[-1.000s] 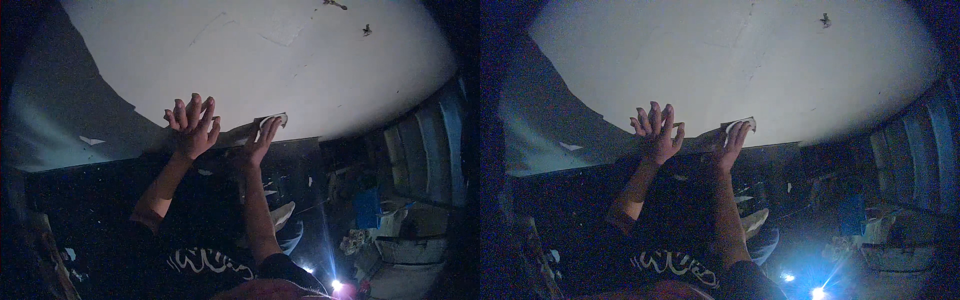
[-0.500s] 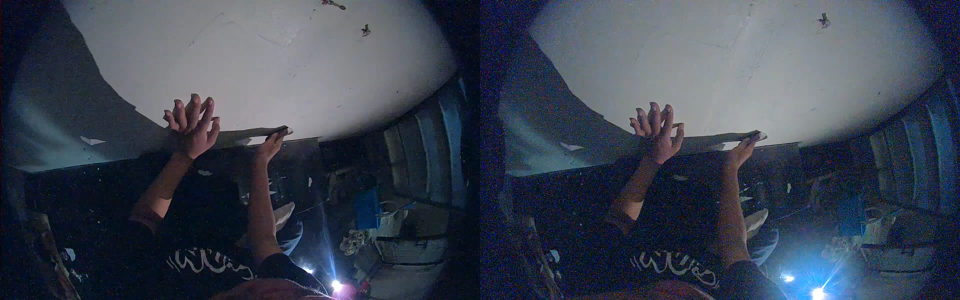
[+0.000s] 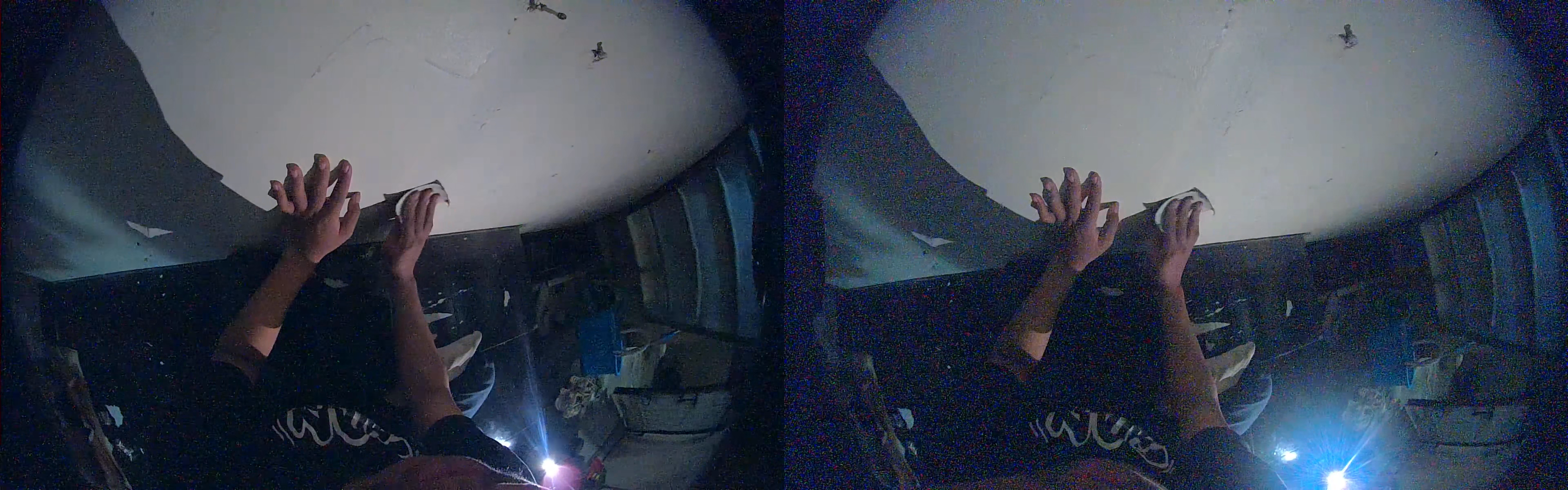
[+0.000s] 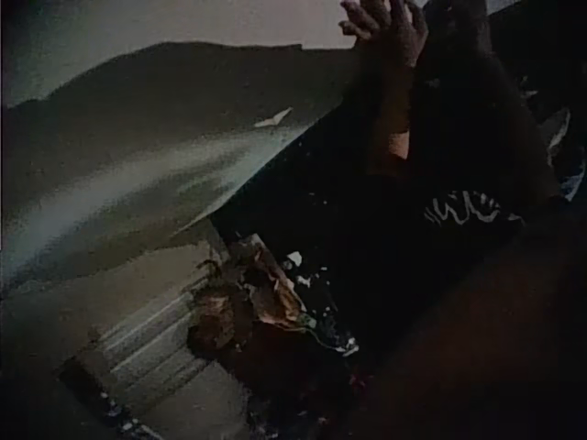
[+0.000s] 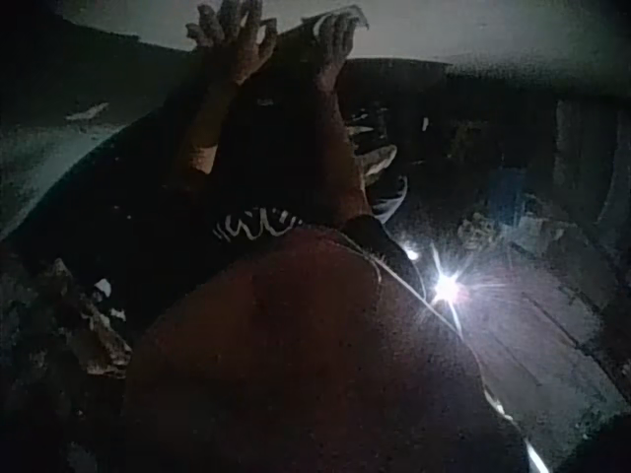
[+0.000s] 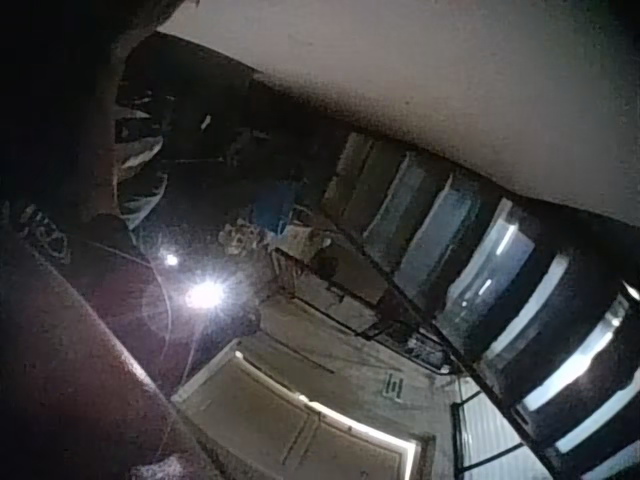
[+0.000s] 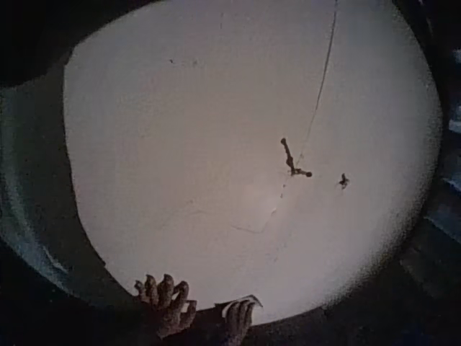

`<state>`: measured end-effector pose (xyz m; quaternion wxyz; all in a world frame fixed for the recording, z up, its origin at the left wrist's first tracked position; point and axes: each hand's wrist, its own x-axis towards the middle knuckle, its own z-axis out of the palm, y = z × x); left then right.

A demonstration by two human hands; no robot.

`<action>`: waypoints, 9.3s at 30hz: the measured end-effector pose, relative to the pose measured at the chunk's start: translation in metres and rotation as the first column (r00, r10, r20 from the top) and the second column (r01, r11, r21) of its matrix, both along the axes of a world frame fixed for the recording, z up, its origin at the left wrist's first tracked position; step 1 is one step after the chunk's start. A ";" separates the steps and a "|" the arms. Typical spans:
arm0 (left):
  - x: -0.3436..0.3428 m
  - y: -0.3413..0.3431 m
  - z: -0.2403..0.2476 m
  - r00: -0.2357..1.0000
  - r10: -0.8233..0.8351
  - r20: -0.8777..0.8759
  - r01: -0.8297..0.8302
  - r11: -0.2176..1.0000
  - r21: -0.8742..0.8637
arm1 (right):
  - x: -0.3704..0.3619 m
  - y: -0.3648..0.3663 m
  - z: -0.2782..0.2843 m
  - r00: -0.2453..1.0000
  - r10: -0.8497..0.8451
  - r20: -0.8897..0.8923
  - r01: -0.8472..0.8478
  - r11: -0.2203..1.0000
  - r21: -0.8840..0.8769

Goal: The person sands a white wall by hand using a piece of sandpaper, rubbing it in circular and linear motions across the surface.

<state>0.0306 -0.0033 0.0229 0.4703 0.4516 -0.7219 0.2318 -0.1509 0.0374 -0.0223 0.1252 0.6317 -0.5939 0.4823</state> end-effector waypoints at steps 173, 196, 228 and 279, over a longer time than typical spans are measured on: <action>0.001 0.000 0.004 1.000 -0.014 -0.013 0.015 1.000 0.022 | -0.092 -0.025 -0.062 0.483 -0.167 0.860 0.206 0.976 0.074; 0.002 -0.001 0.007 0.994 0.037 0.105 -0.043 0.998 0.052 | 0.006 0.003 0.008 0.993 0.104 -0.049 -0.105 0.994 -0.032; -0.002 0.000 0.011 0.992 0.061 0.108 -0.063 0.998 0.011 | -0.001 -0.002 0.005 0.970 -0.007 0.243 0.026 0.997 -0.072; -0.008 -0.005 0.013 1.000 -0.031 0.001 0.031 0.999 0.006 | -0.050 -0.010 0.002 0.951 -0.162 0.265 0.168 0.986 0.002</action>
